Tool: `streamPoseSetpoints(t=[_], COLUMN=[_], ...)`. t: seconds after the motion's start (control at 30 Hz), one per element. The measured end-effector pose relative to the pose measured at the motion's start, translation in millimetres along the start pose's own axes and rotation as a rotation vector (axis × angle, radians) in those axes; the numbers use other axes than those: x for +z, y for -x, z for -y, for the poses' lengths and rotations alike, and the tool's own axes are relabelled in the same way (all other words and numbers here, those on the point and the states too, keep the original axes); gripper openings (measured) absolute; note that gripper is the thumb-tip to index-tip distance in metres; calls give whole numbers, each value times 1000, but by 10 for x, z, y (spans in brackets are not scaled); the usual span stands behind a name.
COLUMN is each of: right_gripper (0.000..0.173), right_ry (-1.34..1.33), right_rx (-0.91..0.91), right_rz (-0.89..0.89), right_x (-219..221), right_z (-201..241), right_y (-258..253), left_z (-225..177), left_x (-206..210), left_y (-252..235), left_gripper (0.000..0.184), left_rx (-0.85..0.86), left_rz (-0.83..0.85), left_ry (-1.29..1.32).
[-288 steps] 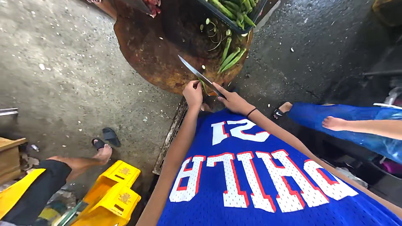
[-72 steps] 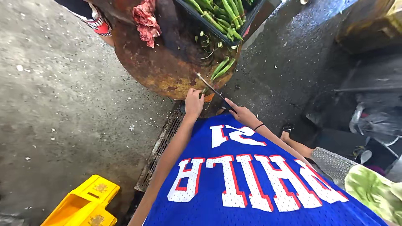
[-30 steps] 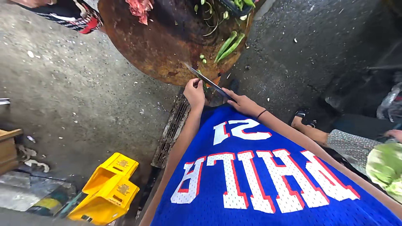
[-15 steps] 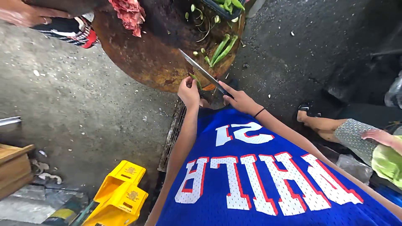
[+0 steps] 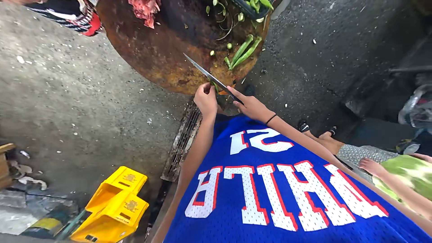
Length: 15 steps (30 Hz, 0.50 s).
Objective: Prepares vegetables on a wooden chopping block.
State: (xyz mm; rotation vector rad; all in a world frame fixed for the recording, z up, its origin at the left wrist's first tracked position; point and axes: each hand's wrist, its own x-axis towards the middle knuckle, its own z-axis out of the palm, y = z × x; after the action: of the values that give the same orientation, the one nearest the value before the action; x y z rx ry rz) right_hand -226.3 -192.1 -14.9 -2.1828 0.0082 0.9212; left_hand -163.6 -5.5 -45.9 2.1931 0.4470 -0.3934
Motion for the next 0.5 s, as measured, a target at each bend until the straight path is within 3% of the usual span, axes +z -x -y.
streamPoseSetpoints(t=[0.5], right_gripper=[57], right_ry=[12], right_rx=[1], right_rz=[-8], right_x=[69], right_z=[-30], right_y=[-33], left_z=[-9], left_x=[9], left_y=[-14], left_gripper=[22], left_rx=[9], left_rz=[-2], left_ry=[10])
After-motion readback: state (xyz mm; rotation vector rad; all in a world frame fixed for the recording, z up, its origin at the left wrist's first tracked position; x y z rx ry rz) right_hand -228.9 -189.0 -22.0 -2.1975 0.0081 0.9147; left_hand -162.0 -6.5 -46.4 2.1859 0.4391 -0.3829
